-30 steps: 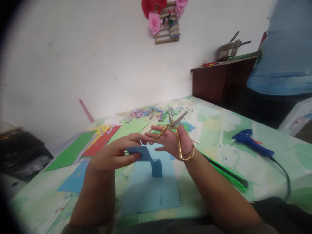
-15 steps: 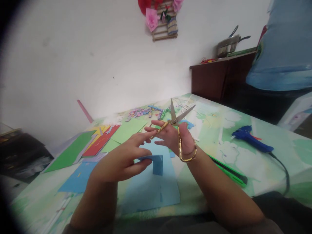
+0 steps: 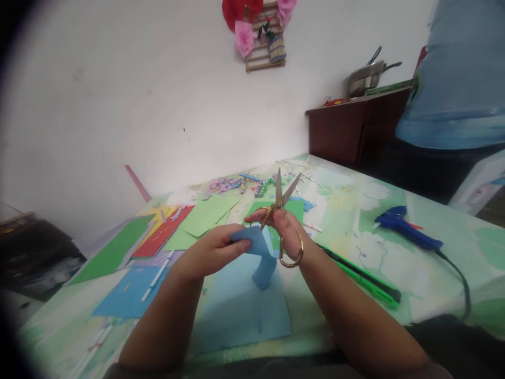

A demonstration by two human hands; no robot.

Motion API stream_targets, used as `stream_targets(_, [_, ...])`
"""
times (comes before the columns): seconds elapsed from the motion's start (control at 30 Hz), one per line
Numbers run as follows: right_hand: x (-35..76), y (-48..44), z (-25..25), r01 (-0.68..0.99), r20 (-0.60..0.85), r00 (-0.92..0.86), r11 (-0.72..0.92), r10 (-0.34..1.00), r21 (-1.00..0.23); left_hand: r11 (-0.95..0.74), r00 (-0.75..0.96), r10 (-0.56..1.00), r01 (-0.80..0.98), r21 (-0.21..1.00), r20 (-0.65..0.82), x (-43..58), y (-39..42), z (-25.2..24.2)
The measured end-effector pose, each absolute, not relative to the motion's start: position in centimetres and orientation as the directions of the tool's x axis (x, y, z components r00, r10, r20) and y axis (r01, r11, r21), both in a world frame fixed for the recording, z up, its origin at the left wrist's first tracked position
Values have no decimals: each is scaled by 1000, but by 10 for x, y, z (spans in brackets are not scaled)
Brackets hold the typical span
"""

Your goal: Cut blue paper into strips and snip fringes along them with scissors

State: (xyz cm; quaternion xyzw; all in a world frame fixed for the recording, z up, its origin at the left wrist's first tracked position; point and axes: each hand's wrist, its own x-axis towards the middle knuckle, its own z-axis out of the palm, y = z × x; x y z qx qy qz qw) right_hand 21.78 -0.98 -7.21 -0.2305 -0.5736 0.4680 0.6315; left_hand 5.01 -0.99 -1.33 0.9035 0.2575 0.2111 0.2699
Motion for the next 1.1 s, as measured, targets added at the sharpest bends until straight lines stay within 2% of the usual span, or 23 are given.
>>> stream_targets(0.07, [219, -7, -73, -217, 513, -31, 495, 858, -841, -615, 690, 688, 388, 686, 226, 49, -7, -16])
stream_targets(0.17, [221, -2, -74, -52, 412, 115, 420, 904, -906, -418, 497, 840, 339, 842, 217, 48, -1, -21])
stream_targets(0.33, [226, 4, -85, 181, 341, 224, 305, 913, -935, -242, 247, 943, 47, 969, 223, 55, 9, -26])
stream_targets(0.47, [224, 3, -96, 261, 296, 40, 276, 954, -925, -74, 257, 959, -189, 979, 122, 61, 11, -26])
stream_targets(0.53, [220, 1, -99, 236, 318, -19, 313, 948, -920, 1, 301, 950, -257, 966, 79, 63, 11, -26])
stream_targets(0.6, [217, 0, -99, 170, 343, 0, 338, 940, -926, 3, 322, 943, -267, 964, 86, 63, 12, -27])
stream_targets(0.67, [215, -1, -97, 53, 344, 37, 342, 938, -938, -53, 351, 929, -197, 979, 121, 63, 13, -30])
stream_targets(0.8, [213, -1, -93, -183, 338, 81, 347, 938, -920, -174, 448, 887, 92, 980, 115, 65, 14, -39])
stream_targets(0.9, [212, 3, -94, -262, 302, 101, 318, 948, -911, -172, 491, 870, 195, 966, 56, 67, 15, -43])
stream_targets(0.97, [215, 8, -96, -322, 282, 208, 338, 937, -884, -214, 523, 852, 283, 935, 36, 67, 17, -43])
stream_targets(1.03, [221, 18, -99, -390, 257, 370, 400, 893, -830, -348, 490, 864, 418, 839, 114, 65, 18, -41])
stream_targets(1.1, [233, 28, -103, -412, 222, 491, 449, 842, -793, -499, 341, 867, 578, 646, 364, 63, 16, -39])
